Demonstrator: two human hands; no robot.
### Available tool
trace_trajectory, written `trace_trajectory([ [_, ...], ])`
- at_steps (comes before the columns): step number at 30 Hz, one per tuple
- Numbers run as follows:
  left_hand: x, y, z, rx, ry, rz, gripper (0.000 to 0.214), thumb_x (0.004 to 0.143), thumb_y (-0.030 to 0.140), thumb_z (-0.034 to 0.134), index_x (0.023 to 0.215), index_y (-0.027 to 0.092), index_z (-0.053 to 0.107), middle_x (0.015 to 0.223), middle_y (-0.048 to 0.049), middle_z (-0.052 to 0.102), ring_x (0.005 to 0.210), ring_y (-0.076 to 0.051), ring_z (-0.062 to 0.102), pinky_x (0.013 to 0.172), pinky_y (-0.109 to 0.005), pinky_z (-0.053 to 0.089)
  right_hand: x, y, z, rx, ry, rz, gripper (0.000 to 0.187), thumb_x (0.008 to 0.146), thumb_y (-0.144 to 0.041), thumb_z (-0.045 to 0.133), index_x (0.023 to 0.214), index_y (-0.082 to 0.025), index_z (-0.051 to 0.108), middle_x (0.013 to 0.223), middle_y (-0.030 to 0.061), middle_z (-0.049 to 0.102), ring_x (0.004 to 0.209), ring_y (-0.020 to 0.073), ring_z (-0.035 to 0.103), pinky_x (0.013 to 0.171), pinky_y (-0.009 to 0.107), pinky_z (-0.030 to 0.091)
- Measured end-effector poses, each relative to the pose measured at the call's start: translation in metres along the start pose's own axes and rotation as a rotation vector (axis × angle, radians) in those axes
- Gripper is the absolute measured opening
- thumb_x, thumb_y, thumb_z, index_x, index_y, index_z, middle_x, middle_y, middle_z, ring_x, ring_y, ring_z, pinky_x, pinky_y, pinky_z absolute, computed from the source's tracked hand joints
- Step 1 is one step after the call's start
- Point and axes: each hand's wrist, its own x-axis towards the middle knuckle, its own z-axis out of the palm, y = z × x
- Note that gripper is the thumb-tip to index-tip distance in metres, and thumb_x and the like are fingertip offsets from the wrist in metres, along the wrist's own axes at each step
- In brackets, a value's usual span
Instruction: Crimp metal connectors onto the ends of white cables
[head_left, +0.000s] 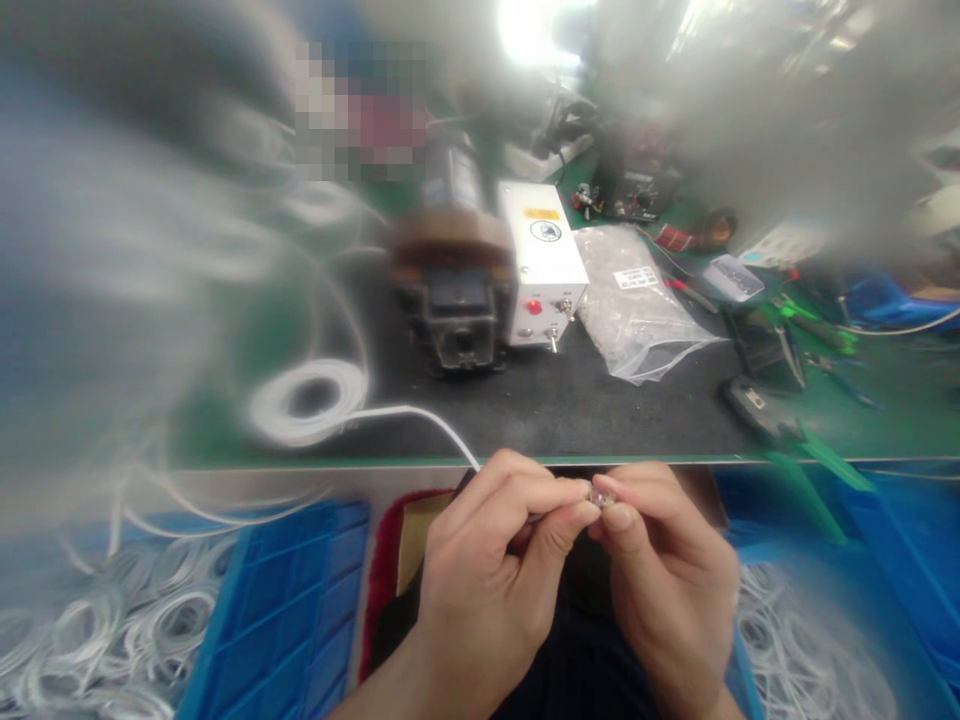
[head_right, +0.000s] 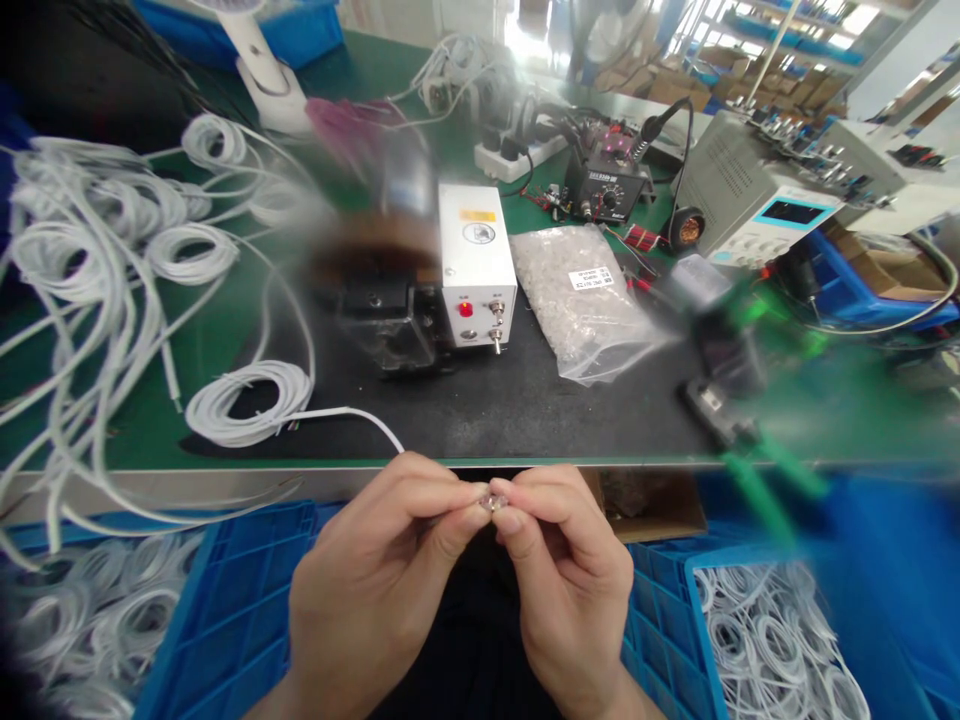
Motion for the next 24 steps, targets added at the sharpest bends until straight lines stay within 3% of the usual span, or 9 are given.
trace_trajectory([
  [8,-0.002,-0.001,0.003,0.037,0.068,0.008,0.016,0.095,0.012,0.083,0.098,0.027,0.083,0.083,0.0034,0.075,0.066,-0.01,0.068,0.064,-0.021,0.055,-0.003,0.005,-0.001,0.132,-0.029,0.082,0.016,0.103,-0.021,0.075,0.107,-0.033,0.084,0.099,0.0026,0.074,0.089,0.0203,0.067,0.077,0.032,0.056],
  [13,-0.005,-0.004,0.005,0.039,0.106,-0.094,0.015,0.092,0.023,0.089,0.1,0.028,0.078,0.081,0.0064,0.076,0.066,-0.011,0.071,0.068,-0.023,0.058,0.0,0.007,-0.002,0.223,-0.057,0.147,0.01,0.104,-0.021,0.075,0.102,-0.028,0.082,0.096,0.0019,0.07,0.088,0.0186,0.064,0.077,0.03,0.052],
  [17,-0.007,-0.008,0.004,0.022,0.081,-0.101,0.014,0.092,0.021,0.089,0.091,0.027,0.076,0.08,0.0071,0.075,0.067,-0.011,0.072,0.068,-0.023,0.056,0.006,0.006,-0.003,0.31,-0.12,0.233,0.011,0.105,-0.023,0.075,0.094,-0.026,0.08,0.091,0.0005,0.065,0.082,0.0168,0.06,0.071,0.028,0.047],
  [24,-0.006,-0.012,0.002,-0.032,0.074,-0.112,0.014,0.093,0.021,0.088,0.094,0.028,0.076,0.079,0.0093,0.074,0.066,-0.008,0.071,0.068,-0.022,0.053,0.013,0.007,-0.003,0.345,-0.189,0.305,0.011,0.106,-0.025,0.075,0.096,-0.024,0.079,0.091,-0.0018,0.063,0.075,0.0117,0.055,0.07,0.024,0.046],
])
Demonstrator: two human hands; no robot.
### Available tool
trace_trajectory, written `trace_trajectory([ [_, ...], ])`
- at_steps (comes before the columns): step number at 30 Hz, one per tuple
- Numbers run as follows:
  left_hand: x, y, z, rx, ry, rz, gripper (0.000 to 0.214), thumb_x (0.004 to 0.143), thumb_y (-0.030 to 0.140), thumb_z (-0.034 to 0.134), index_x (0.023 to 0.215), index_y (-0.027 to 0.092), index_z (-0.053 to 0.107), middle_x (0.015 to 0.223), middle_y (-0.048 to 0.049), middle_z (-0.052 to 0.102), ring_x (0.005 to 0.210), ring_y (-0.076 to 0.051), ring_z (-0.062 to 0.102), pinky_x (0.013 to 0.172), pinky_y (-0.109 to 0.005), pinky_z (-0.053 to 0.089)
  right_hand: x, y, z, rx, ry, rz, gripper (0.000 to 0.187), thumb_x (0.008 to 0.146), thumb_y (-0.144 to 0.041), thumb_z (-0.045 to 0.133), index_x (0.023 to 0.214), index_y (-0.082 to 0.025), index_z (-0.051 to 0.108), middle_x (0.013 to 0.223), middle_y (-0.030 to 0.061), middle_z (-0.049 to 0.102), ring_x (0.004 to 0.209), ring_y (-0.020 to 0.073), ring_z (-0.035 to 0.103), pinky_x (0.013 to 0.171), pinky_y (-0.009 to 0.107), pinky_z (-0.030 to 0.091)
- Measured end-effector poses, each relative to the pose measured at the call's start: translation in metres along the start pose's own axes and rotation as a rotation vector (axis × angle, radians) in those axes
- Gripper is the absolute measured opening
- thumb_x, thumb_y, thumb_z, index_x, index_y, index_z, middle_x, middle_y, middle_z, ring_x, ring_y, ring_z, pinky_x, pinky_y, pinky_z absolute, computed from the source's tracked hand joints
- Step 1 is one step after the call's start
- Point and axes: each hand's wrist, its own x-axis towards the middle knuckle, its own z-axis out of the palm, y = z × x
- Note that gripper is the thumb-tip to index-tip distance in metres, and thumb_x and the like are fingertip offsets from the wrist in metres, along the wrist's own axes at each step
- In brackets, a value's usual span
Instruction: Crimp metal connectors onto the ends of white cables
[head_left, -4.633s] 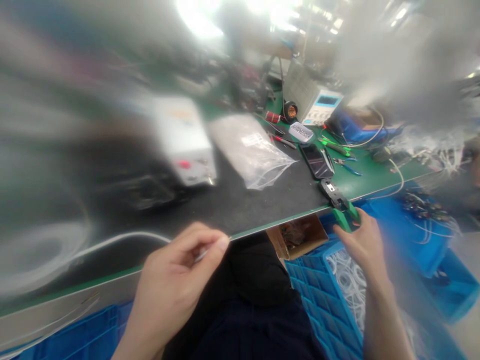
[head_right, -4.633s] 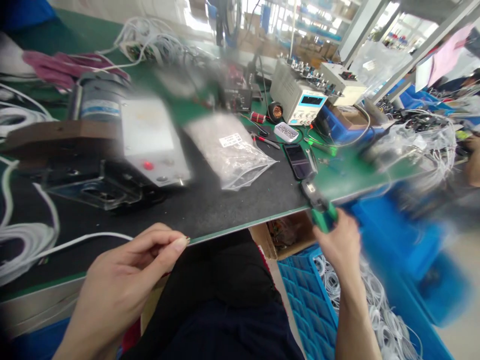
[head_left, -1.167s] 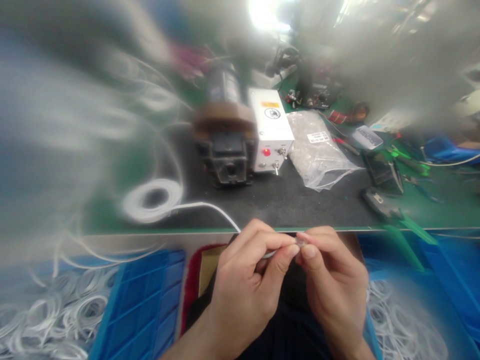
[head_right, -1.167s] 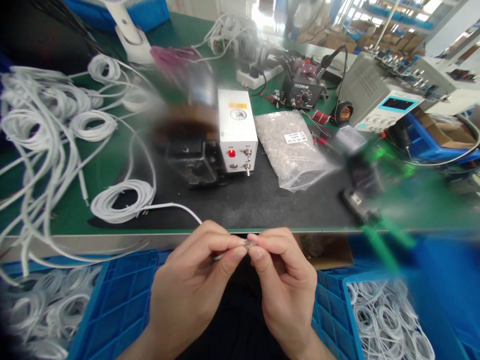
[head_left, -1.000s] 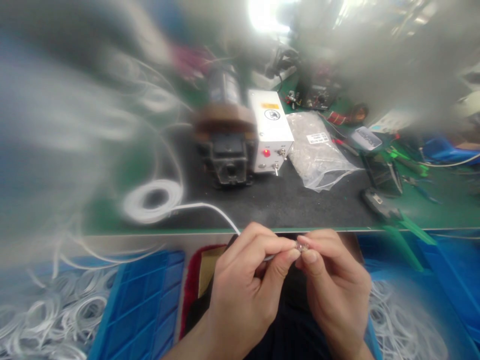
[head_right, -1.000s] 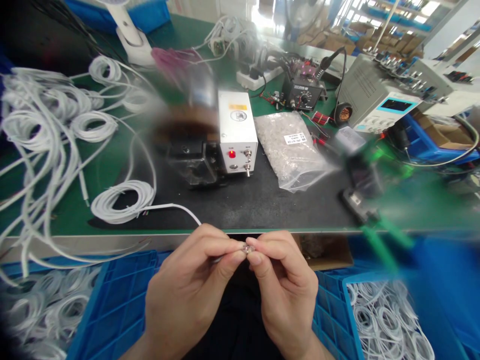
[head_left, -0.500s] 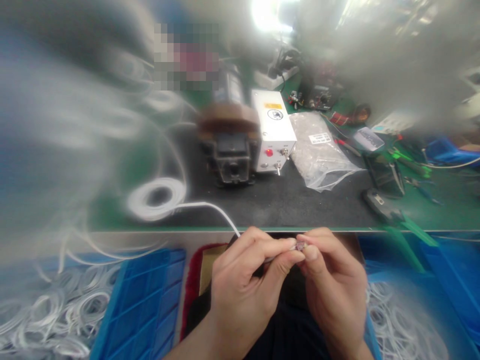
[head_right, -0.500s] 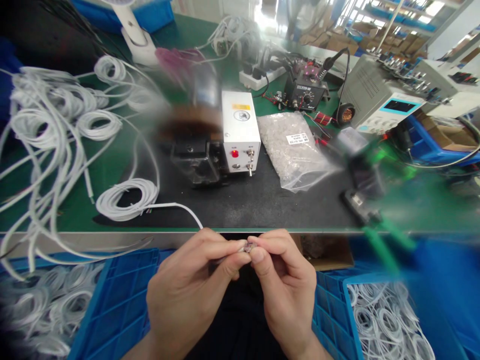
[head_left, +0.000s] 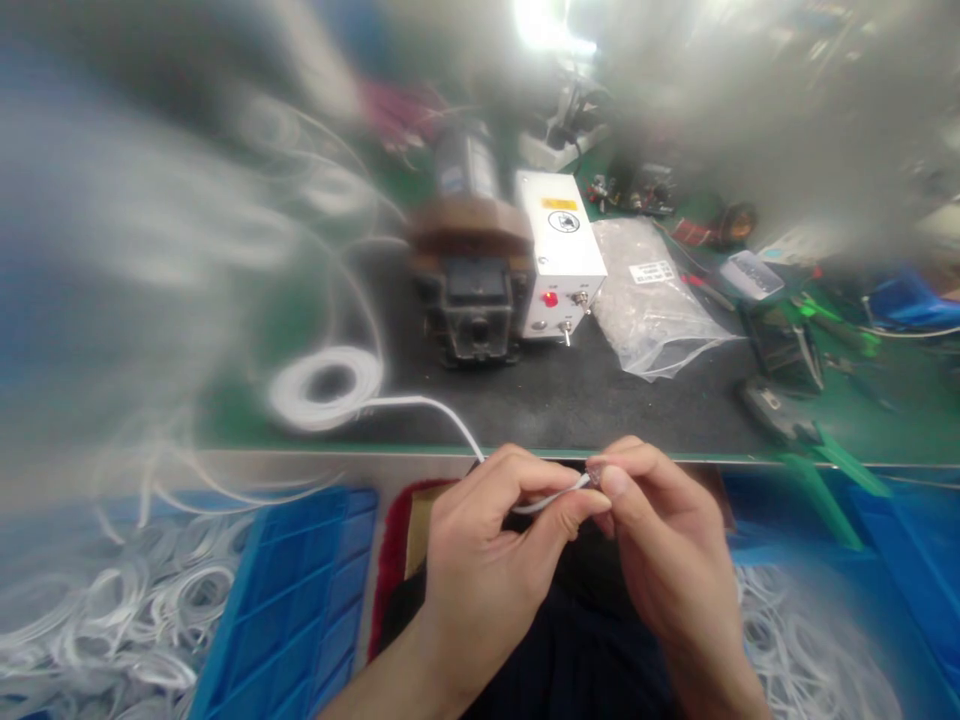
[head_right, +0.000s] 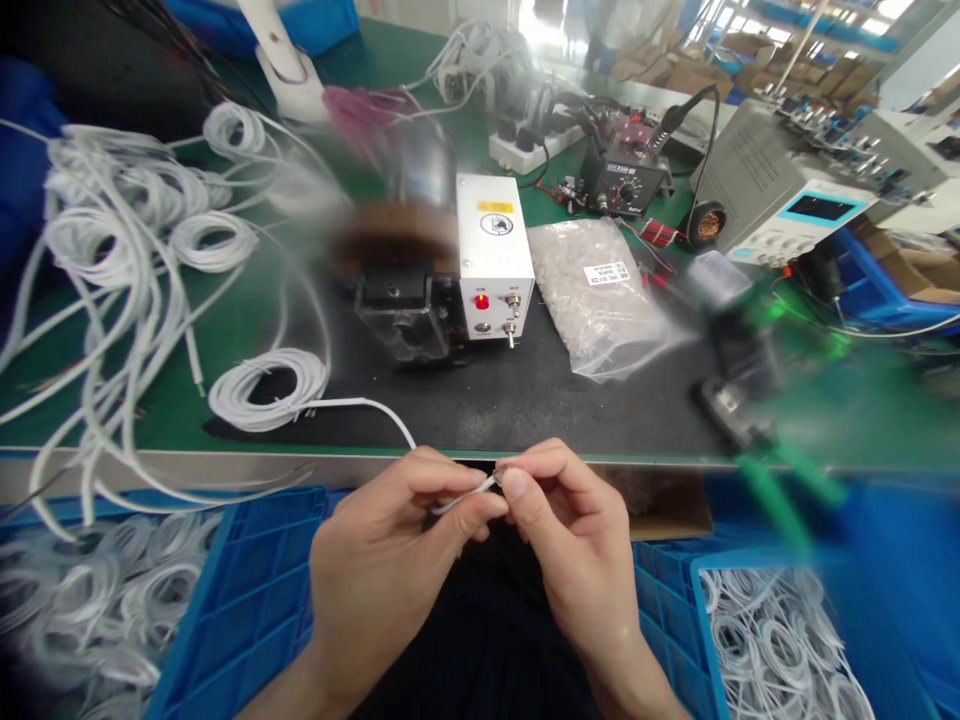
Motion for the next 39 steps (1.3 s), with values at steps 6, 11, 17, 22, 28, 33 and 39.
trace_trajectory([
  [6,0.003,-0.001,-0.002,-0.044,0.107,-0.054,0.02,0.087,0.022,0.093,0.097,0.028,0.077,0.087,0.0079,0.078,0.077,-0.011,0.074,0.076,-0.021,0.057,0.004,0.008,-0.002,0.023,-0.059,0.015,0.017,0.109,-0.033,0.071,0.124,-0.031,0.08,0.105,0.0004,0.069,0.081,0.0128,0.059,0.069,0.024,0.048],
  [11,0.014,0.001,-0.01,-0.182,0.224,-0.148,0.026,0.088,0.024,0.092,0.108,0.027,0.077,0.09,0.0046,0.079,0.086,-0.013,0.075,0.088,-0.022,0.058,0.019,0.005,0.014,-0.199,-0.238,-0.123,0.015,0.108,-0.027,0.071,0.121,-0.029,0.078,0.116,0.0033,0.072,0.105,0.0189,0.067,0.091,0.029,0.052],
  [17,0.026,-0.013,-0.026,-0.483,0.146,-0.222,0.031,0.089,0.024,0.092,0.114,0.025,0.074,0.088,0.0017,0.077,0.098,-0.017,0.076,0.092,-0.024,0.06,0.036,0.002,0.04,-0.404,-0.324,-0.249,0.009,0.107,-0.024,0.07,0.1,-0.022,0.076,0.096,0.0019,0.075,0.087,0.017,0.067,0.079,0.029,0.049],
  [22,0.023,-0.032,-0.036,-0.362,0.197,-0.247,0.027,0.099,0.035,0.082,0.121,0.023,0.072,0.108,-0.0041,0.081,0.097,-0.017,0.077,0.088,-0.025,0.062,0.046,0.011,0.05,-0.276,-0.253,0.035,0.026,0.108,-0.032,0.066,0.085,-0.02,0.073,0.076,-0.0016,0.066,0.067,0.0137,0.056,0.062,0.027,0.041],
  [28,0.03,-0.038,-0.045,-0.244,0.264,-0.231,0.024,0.106,0.037,0.072,0.126,0.023,0.073,0.12,-0.0059,0.081,0.104,-0.017,0.078,0.093,-0.025,0.063,0.055,0.013,0.058,-0.281,-0.243,0.083,0.03,0.106,-0.032,0.065,0.078,-0.02,0.067,0.071,-0.003,0.06,0.065,0.0132,0.051,0.061,0.027,0.039],
  [33,0.046,-0.042,-0.05,-0.412,0.176,-0.246,0.026,0.109,0.038,0.068,0.128,0.025,0.078,0.121,-0.0075,0.082,0.096,-0.018,0.079,0.09,-0.029,0.065,0.048,0.009,0.059,-0.36,-0.339,0.02,0.029,0.11,-0.031,0.06,0.083,-0.021,0.066,0.077,-0.0021,0.059,0.071,0.0152,0.053,0.068,0.03,0.04],
  [39,0.047,-0.048,-0.048,-0.445,0.189,-0.293,0.013,0.101,0.034,0.08,0.11,0.025,0.084,0.106,-0.004,0.085,0.09,-0.016,0.079,0.084,-0.023,0.064,0.046,0.009,0.062,-0.44,-0.329,0.001,0.03,0.109,-0.029,0.061,0.081,-0.021,0.063,0.074,-0.0034,0.055,0.065,0.014,0.048,0.06,0.03,0.035],
])
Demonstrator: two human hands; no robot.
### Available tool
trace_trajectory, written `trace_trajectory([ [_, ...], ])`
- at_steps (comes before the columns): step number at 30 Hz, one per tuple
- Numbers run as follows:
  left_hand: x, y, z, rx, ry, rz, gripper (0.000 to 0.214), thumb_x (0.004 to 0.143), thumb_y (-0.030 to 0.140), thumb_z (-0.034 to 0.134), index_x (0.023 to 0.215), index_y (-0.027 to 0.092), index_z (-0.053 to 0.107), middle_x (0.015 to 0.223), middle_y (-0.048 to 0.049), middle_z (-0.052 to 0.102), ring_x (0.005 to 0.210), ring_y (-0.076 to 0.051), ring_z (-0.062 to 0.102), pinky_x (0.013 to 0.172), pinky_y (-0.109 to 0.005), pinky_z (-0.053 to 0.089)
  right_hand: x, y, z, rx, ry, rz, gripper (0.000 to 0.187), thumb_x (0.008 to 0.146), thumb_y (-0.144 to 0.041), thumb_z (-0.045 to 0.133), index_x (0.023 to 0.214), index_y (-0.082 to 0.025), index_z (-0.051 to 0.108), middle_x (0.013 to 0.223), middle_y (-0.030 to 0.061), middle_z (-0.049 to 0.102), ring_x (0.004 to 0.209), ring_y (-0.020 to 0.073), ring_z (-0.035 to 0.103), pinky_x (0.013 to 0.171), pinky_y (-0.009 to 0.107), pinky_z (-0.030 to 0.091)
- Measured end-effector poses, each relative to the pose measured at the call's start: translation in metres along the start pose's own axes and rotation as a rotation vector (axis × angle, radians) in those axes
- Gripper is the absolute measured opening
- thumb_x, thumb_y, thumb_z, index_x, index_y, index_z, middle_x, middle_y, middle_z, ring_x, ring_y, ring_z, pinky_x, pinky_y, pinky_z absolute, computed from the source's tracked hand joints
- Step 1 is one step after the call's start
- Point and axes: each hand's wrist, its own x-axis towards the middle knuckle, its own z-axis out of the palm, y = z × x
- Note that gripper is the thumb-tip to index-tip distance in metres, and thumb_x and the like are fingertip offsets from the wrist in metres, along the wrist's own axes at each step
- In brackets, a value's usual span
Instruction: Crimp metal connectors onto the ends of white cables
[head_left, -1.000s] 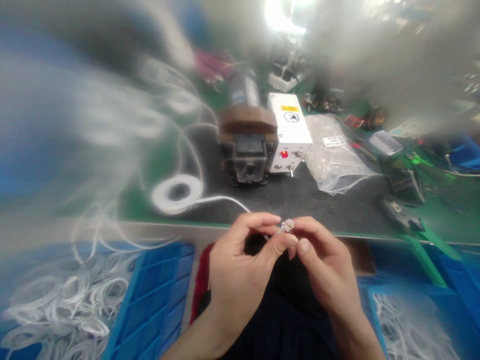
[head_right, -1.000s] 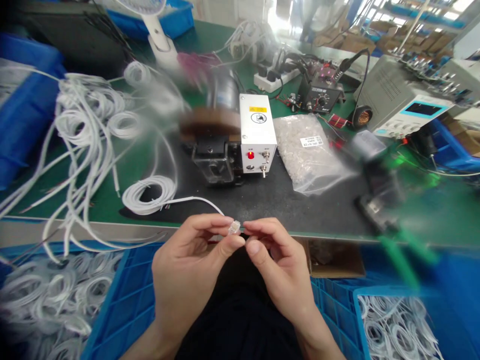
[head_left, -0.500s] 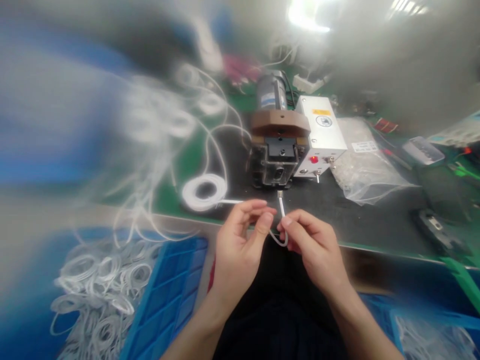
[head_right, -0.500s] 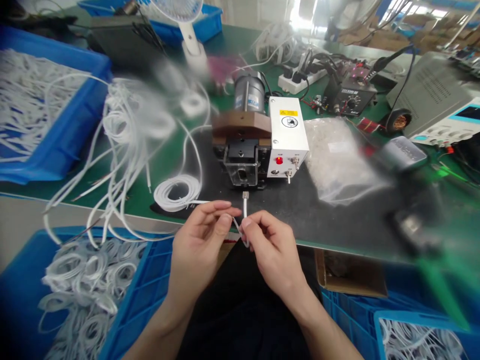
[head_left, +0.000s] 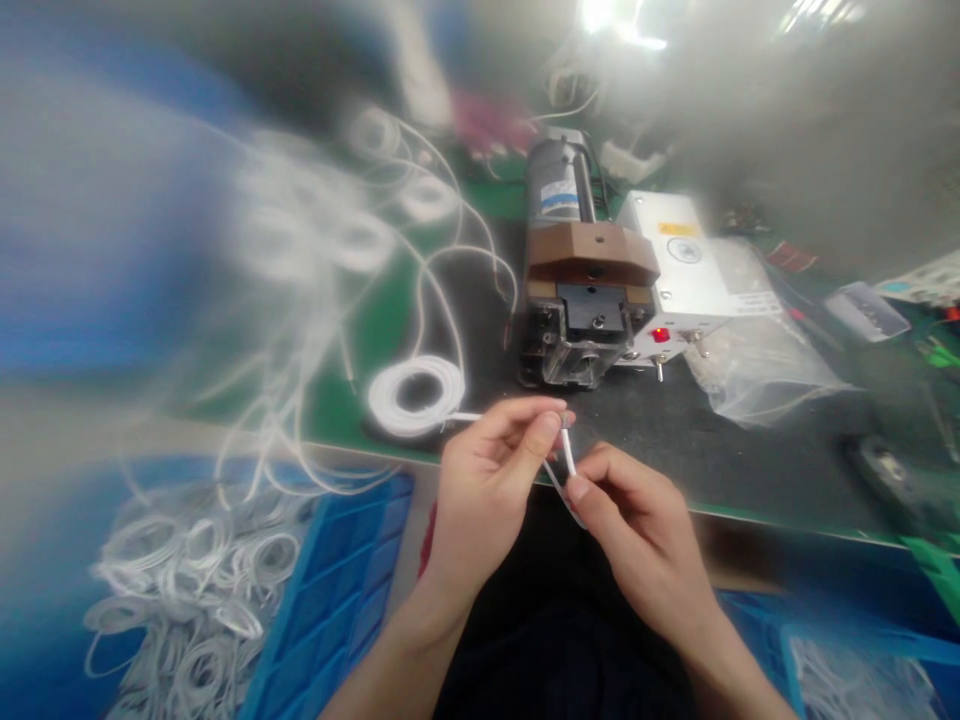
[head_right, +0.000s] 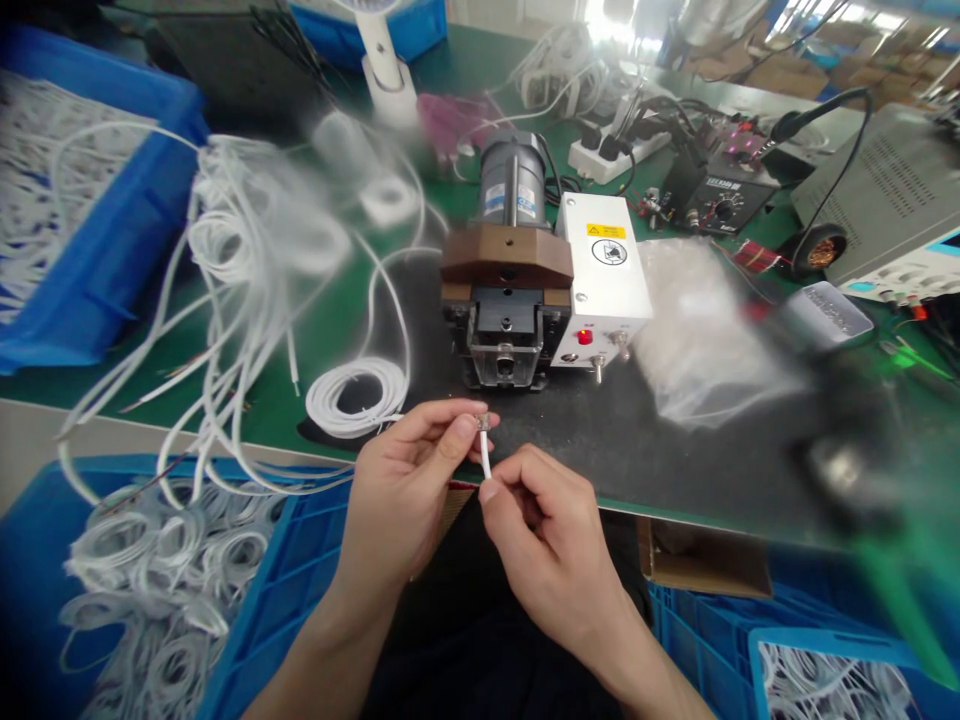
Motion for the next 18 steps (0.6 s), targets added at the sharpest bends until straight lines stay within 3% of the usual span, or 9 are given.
trace_trajectory([
  [4,-0.002,0.002,0.002,0.042,0.008,-0.004,0.011,0.098,0.032,0.083,0.106,0.024,0.085,0.101,-0.0032,0.085,0.087,-0.015,0.08,0.082,-0.021,0.064,0.003,-0.003,0.001,-0.057,0.067,0.04,0.022,0.109,-0.031,0.063,0.09,-0.02,0.071,0.077,-0.0023,0.062,0.065,0.0138,0.05,0.06,0.029,0.037],
  [8,-0.002,0.005,0.004,0.072,0.005,0.013,0.012,0.098,0.033,0.083,0.105,0.023,0.084,0.099,-0.003,0.085,0.084,-0.015,0.08,0.079,-0.022,0.064,0.005,-0.006,-0.002,-0.037,0.062,0.08,0.027,0.107,-0.033,0.066,0.084,-0.021,0.07,0.071,-0.0034,0.058,0.062,0.0131,0.047,0.057,0.028,0.036],
  [11,-0.001,0.006,0.002,0.131,0.011,0.05,0.018,0.1,0.032,0.08,0.115,0.023,0.08,0.106,-0.0044,0.085,0.092,-0.018,0.081,0.085,-0.026,0.065,0.007,-0.006,-0.004,0.017,0.068,0.106,0.029,0.107,-0.035,0.066,0.082,-0.021,0.069,0.07,-0.0031,0.058,0.063,0.0132,0.048,0.057,0.027,0.036],
  [14,0.0,0.006,-0.004,0.295,0.067,0.136,0.028,0.102,0.031,0.076,0.129,0.023,0.074,0.118,-0.0064,0.083,0.102,-0.022,0.08,0.095,-0.033,0.064,0.014,-0.004,-0.003,0.074,0.105,0.14,0.032,0.105,-0.036,0.069,0.078,-0.02,0.068,0.067,-0.0035,0.058,0.06,0.0122,0.048,0.056,0.026,0.036],
  [18,0.001,0.0,-0.015,0.526,0.153,0.213,0.024,0.103,0.031,0.075,0.126,0.024,0.075,0.114,-0.0046,0.083,0.103,-0.022,0.079,0.096,-0.035,0.061,0.027,0.003,0.002,0.12,0.185,0.185,0.029,0.101,-0.035,0.073,0.077,-0.019,0.073,0.066,-0.0036,0.063,0.056,0.0104,0.047,0.055,0.025,0.036],
])
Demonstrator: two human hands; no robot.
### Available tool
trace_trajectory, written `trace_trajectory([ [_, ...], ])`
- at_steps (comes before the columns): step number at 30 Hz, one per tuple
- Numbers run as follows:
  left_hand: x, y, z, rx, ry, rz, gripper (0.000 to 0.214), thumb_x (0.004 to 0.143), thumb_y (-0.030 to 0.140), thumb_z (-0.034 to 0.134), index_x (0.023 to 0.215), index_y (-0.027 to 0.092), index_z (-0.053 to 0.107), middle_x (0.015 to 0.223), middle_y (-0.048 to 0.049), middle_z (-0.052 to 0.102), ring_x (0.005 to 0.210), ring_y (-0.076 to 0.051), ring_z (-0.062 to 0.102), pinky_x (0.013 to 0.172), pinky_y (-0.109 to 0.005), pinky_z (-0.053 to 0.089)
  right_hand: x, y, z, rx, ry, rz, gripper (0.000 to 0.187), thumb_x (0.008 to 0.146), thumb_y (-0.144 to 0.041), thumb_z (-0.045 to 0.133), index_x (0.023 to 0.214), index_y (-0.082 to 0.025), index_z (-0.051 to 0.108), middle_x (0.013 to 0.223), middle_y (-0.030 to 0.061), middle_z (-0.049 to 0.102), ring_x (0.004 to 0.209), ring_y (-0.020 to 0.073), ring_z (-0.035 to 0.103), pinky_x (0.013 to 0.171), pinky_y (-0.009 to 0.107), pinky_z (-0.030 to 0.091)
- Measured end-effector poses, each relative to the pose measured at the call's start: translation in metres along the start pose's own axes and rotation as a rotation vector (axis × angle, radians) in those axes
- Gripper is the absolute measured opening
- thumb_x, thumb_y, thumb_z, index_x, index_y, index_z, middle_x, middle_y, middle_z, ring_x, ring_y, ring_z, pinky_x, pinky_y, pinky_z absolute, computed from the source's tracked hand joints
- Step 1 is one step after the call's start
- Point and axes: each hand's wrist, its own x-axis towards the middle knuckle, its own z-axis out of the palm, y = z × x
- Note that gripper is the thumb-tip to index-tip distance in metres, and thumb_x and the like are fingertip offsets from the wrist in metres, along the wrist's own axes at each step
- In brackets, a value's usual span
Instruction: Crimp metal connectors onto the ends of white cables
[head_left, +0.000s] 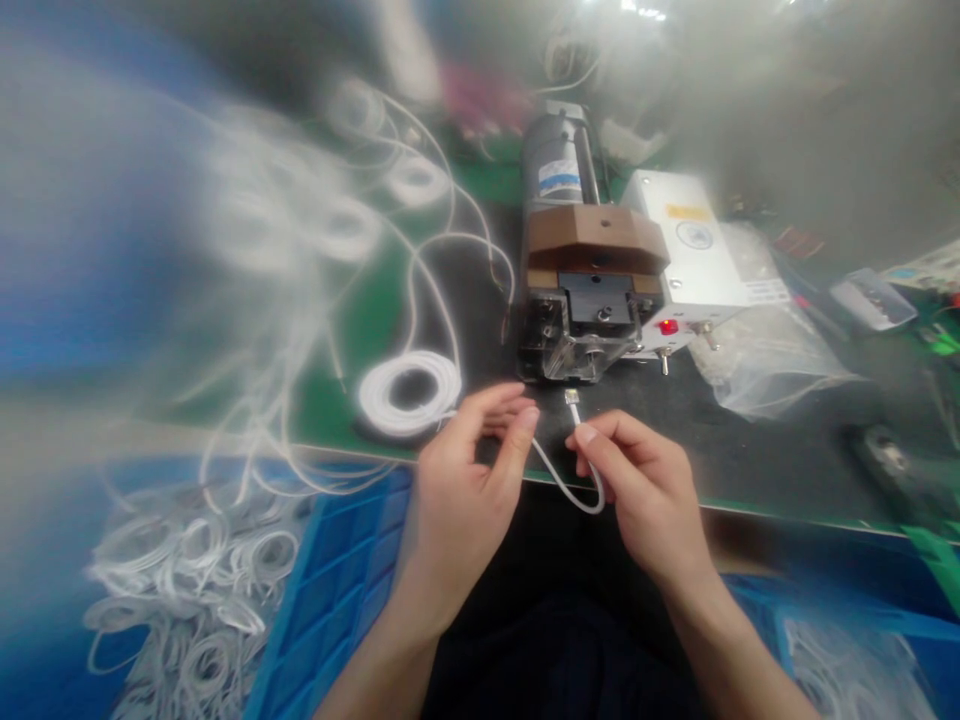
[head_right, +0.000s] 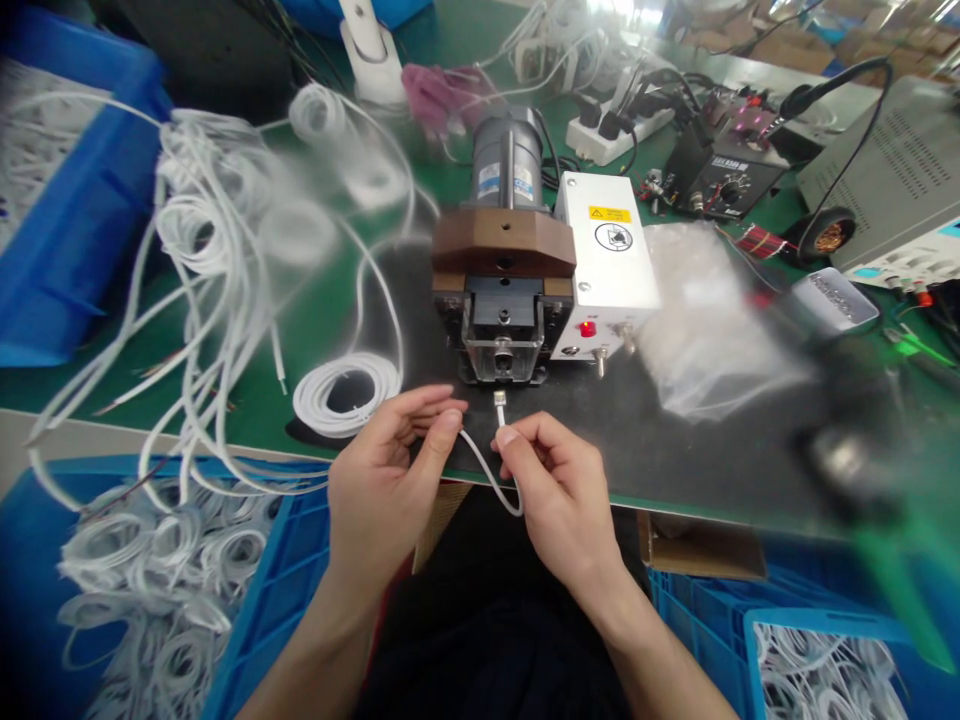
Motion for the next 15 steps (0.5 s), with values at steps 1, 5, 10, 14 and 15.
trace_trajectory([
  [1,0.0,-0.003,-0.001,0.029,0.002,0.004,0.024,0.103,0.032,0.075,0.125,0.024,0.076,0.112,-0.004,0.083,0.101,-0.022,0.079,0.095,-0.035,0.061,0.003,0.001,0.002,0.013,0.018,0.005,0.029,0.101,-0.035,0.073,0.077,-0.019,0.074,0.066,-0.0036,0.064,0.056,0.0102,0.047,0.055,0.025,0.036],
  [5,-0.001,-0.011,-0.005,0.066,-0.013,0.012,0.024,0.102,0.032,0.076,0.125,0.026,0.077,0.109,-0.0031,0.083,0.097,-0.021,0.079,0.092,-0.034,0.061,0.008,0.005,0.006,0.063,0.048,0.019,0.027,0.101,-0.036,0.073,0.08,-0.02,0.076,0.065,-0.0044,0.065,0.056,0.0096,0.048,0.055,0.024,0.036],
  [10,0.001,-0.011,-0.009,0.087,-0.022,-0.008,0.022,0.102,0.032,0.076,0.124,0.027,0.078,0.108,-0.003,0.084,0.094,-0.021,0.081,0.09,-0.034,0.062,0.009,0.005,0.011,0.1,0.069,0.052,0.026,0.1,-0.036,0.074,0.08,-0.019,0.075,0.066,-0.0041,0.065,0.055,0.0101,0.049,0.054,0.024,0.035],
  [14,0.001,-0.008,-0.011,0.117,-0.019,-0.011,0.023,0.102,0.032,0.076,0.124,0.025,0.078,0.108,-0.0037,0.084,0.092,-0.022,0.081,0.089,-0.034,0.063,0.011,0.003,0.013,0.096,0.083,0.068,0.026,0.098,-0.036,0.073,0.08,-0.019,0.075,0.065,-0.0034,0.064,0.055,0.011,0.049,0.053,0.025,0.035],
  [15,0.001,-0.009,-0.012,0.121,-0.022,-0.012,0.023,0.102,0.032,0.076,0.124,0.025,0.078,0.108,-0.004,0.084,0.093,-0.022,0.081,0.089,-0.034,0.063,0.012,0.003,0.013,0.095,0.084,0.071,0.026,0.098,-0.036,0.073,0.08,-0.019,0.075,0.065,-0.0033,0.064,0.055,0.0111,0.049,0.052,0.025,0.035],
])
